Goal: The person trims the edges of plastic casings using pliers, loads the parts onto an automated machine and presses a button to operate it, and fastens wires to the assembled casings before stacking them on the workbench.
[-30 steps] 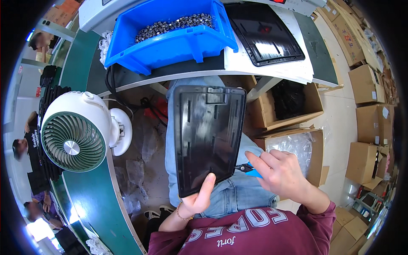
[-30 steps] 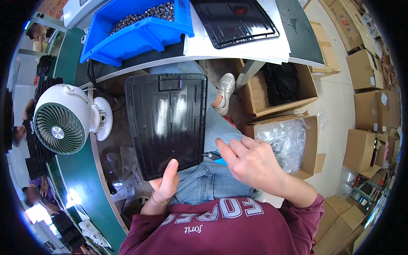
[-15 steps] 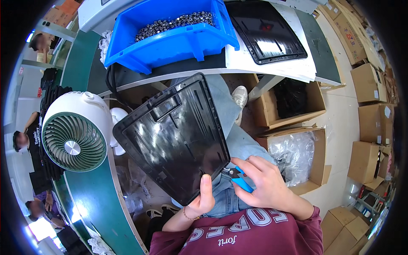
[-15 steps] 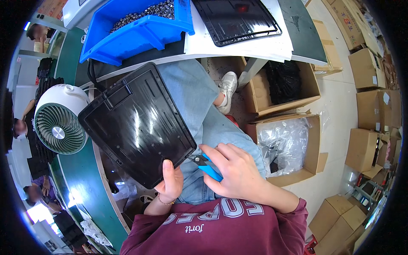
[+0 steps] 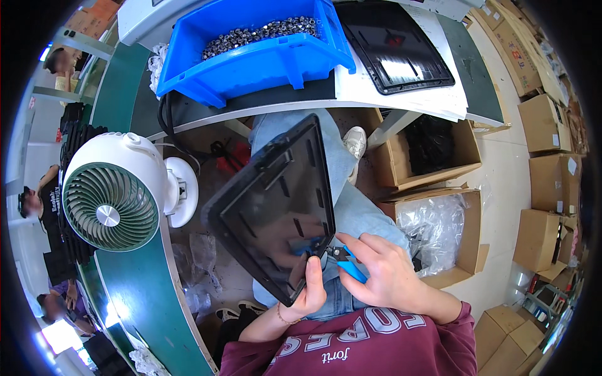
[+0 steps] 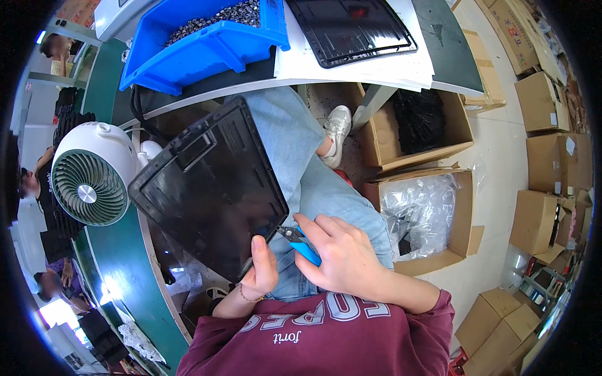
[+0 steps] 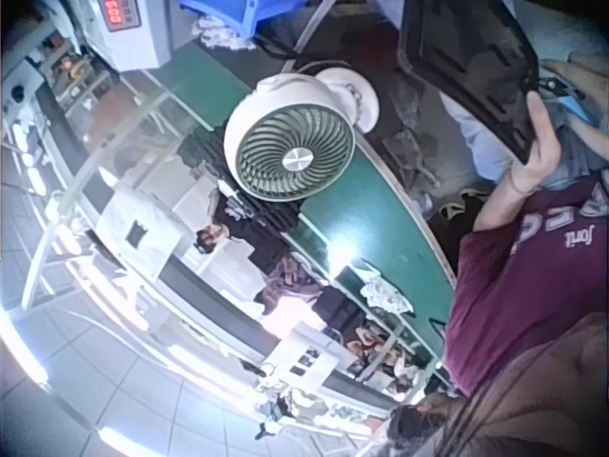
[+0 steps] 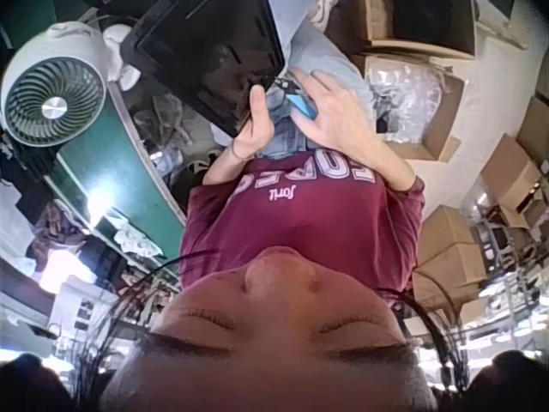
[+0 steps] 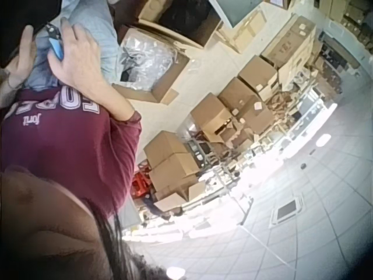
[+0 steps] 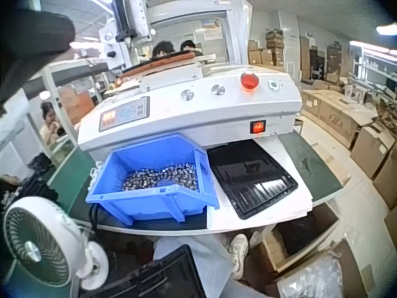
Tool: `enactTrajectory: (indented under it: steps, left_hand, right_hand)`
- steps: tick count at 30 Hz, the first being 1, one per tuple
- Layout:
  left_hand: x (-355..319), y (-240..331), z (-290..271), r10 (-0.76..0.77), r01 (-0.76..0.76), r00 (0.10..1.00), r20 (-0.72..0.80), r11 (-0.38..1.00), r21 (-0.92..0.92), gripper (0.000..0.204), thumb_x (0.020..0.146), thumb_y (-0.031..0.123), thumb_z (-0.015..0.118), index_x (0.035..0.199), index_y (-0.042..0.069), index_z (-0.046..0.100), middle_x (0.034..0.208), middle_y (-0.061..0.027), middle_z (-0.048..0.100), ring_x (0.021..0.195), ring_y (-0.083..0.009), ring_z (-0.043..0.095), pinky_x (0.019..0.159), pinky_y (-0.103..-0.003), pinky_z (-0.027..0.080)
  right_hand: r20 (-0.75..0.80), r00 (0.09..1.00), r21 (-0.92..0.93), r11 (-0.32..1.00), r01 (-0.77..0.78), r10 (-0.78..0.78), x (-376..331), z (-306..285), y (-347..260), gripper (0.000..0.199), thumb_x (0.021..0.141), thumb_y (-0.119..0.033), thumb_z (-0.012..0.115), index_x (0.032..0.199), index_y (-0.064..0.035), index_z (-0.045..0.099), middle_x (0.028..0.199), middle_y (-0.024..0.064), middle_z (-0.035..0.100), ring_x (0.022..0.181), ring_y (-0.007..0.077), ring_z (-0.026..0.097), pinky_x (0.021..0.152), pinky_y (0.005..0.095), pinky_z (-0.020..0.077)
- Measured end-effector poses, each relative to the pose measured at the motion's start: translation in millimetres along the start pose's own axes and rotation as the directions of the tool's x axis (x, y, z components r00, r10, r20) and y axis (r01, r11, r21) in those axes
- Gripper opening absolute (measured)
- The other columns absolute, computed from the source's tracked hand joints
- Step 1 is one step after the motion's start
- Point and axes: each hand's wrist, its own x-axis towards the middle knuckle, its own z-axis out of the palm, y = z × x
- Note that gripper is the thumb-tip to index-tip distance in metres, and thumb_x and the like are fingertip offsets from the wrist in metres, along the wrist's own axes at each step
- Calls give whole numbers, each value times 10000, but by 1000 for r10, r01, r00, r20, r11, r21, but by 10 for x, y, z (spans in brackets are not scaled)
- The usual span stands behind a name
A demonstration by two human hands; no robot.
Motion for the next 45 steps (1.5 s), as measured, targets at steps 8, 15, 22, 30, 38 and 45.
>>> enactTrajectory:
  steps: [8,15,22,30,38,45]
  left_hand:
    - [81,105,109,5,2,999,-54,992,130,176,861,38,550,973,-74,628,945,-157,642,922,-287,602,852,-348,439]
    - [101,348,-591,-71,115,990,-119,901,418,187,787,17,619,962,25,553,935,-118,649,788,-207,652,691,-257,498]
    - [286,1192,-1537,684,482,293,-668,497,722,431,942,35,382,1350,-33,259,1238,-218,472,1030,-252,550,866,-371,472]
    - [-8,398,-3970,143,203,-165,-976,973,108,425,859,109,608,1204,-104,478,1110,-160,604,993,-182,567,889,-289,420]
    - [119,-334,-4615,119,874,-40,-992,485,23,386,780,230,609,1046,-49,593,1062,-250,607,1008,-365,586,884,-418,454]
    - [-124,-307,-4988,655,729,221,-722,381,569,458,816,160,597,1207,-54,490,1204,-233,522,1129,-346,488,993,-394,351]
  right_hand:
    - [39,999,10,1000,-26,26,-13,-63,76,449,675,-73,663,1105,20,573,729,137,601,572,294,586,543,352,488]
    - [-131,984,-584,811,22,-121,303,-164,459,280,654,-100,649,922,-20,638,641,99,528,564,226,513,541,313,420]
    - [108,994,-86,996,25,-16,247,-8,670,372,750,-124,646,1097,-3,588,948,171,656,863,261,641,773,328,489]
    - [6,1000,178,984,20,-21,317,153,650,412,744,-67,673,1128,36,566,1012,122,638,927,176,597,809,288,469]
    - [-87,979,92,977,191,-183,226,-53,490,318,813,-73,625,1103,27,540,984,156,604,879,241,571,816,328,451]
    - [-584,762,-97,956,278,-280,489,-536,156,125,830,60,489,931,12,433,856,129,477,775,218,482,721,302,408]
